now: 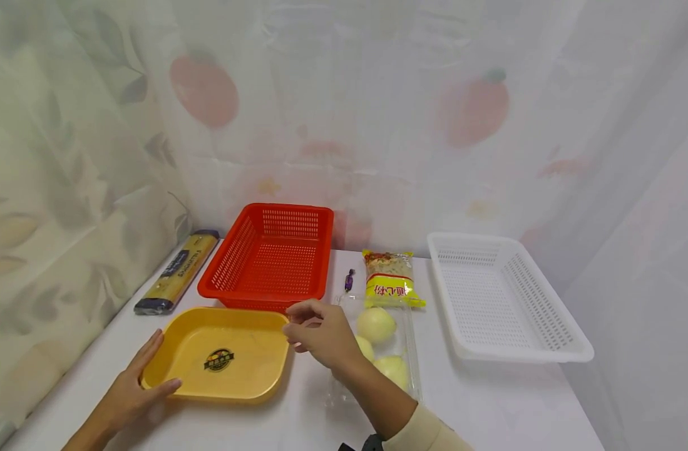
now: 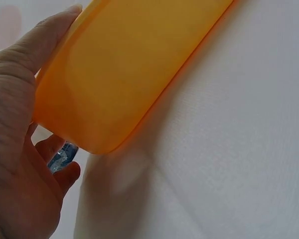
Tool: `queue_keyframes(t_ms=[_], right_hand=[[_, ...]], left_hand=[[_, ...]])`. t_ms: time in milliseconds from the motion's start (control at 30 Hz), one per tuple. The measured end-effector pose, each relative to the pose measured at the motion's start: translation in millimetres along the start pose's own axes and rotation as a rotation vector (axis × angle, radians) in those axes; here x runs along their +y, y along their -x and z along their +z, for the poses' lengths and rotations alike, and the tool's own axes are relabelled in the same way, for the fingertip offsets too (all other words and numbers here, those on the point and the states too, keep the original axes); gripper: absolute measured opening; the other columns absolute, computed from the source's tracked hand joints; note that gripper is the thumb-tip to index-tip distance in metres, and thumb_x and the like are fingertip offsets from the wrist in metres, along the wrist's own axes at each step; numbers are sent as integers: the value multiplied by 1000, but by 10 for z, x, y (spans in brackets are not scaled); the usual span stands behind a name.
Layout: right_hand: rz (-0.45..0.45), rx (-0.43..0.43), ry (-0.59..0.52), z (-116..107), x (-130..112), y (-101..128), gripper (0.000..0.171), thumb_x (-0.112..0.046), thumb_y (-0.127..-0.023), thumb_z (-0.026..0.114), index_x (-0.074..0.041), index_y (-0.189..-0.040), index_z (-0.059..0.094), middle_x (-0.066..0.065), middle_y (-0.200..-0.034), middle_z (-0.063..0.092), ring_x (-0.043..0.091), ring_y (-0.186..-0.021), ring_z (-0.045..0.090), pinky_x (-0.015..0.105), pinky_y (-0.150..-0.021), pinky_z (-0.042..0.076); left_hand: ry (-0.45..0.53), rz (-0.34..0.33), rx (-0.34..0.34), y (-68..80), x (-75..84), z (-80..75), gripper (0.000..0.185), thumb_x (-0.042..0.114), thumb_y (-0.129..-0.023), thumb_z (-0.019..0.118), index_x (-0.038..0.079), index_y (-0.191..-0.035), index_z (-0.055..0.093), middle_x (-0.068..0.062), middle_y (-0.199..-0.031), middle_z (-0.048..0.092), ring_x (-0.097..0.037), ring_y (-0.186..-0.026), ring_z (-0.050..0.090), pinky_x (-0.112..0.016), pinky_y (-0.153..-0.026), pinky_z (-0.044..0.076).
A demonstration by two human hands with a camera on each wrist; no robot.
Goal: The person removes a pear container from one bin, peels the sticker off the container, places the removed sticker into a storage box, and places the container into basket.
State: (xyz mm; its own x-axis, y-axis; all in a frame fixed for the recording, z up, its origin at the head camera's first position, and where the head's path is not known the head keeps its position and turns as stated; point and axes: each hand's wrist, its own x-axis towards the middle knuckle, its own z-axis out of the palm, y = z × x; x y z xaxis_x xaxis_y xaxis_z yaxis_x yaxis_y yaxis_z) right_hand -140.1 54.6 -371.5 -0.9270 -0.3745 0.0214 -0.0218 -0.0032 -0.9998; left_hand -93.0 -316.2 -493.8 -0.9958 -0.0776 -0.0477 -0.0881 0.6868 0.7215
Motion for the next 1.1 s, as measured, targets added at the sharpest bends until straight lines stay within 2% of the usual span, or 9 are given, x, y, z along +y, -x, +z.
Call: queue_keyframes(t_ms=[400,700,1100], right_hand=[[-12,71,-6,-292,3,116,26,-9,-86,72,-2,-110,67,18,-99,59,32,-82,66,42,-71,57],[-15,124,-20,-529,6,203,29,-5,-85,70,2,-113,65,20,-101,58,39,-86,63,42,-70,57],[-48,175,-12,-860,76,334,33,-5,-86,71,1,-117,62,21,-102,56,35,-86,64,44,-72,56]], left_hand=[[1,23,3,-7,-16,-4,110,43,-81,76,3,-154,5,-15,-160,-2,-44,-141,1,-69,-104,10],[-7,19,-2,-11,-31,2,110,44,-81,76,3,-154,4,-15,-160,-2,-45,-141,2,-68,-104,11],[-8,-1,-15,-7,-5,-5,111,45,-81,76,4,-153,2,-16,-159,-4,-46,-141,1,-68,-103,11]])
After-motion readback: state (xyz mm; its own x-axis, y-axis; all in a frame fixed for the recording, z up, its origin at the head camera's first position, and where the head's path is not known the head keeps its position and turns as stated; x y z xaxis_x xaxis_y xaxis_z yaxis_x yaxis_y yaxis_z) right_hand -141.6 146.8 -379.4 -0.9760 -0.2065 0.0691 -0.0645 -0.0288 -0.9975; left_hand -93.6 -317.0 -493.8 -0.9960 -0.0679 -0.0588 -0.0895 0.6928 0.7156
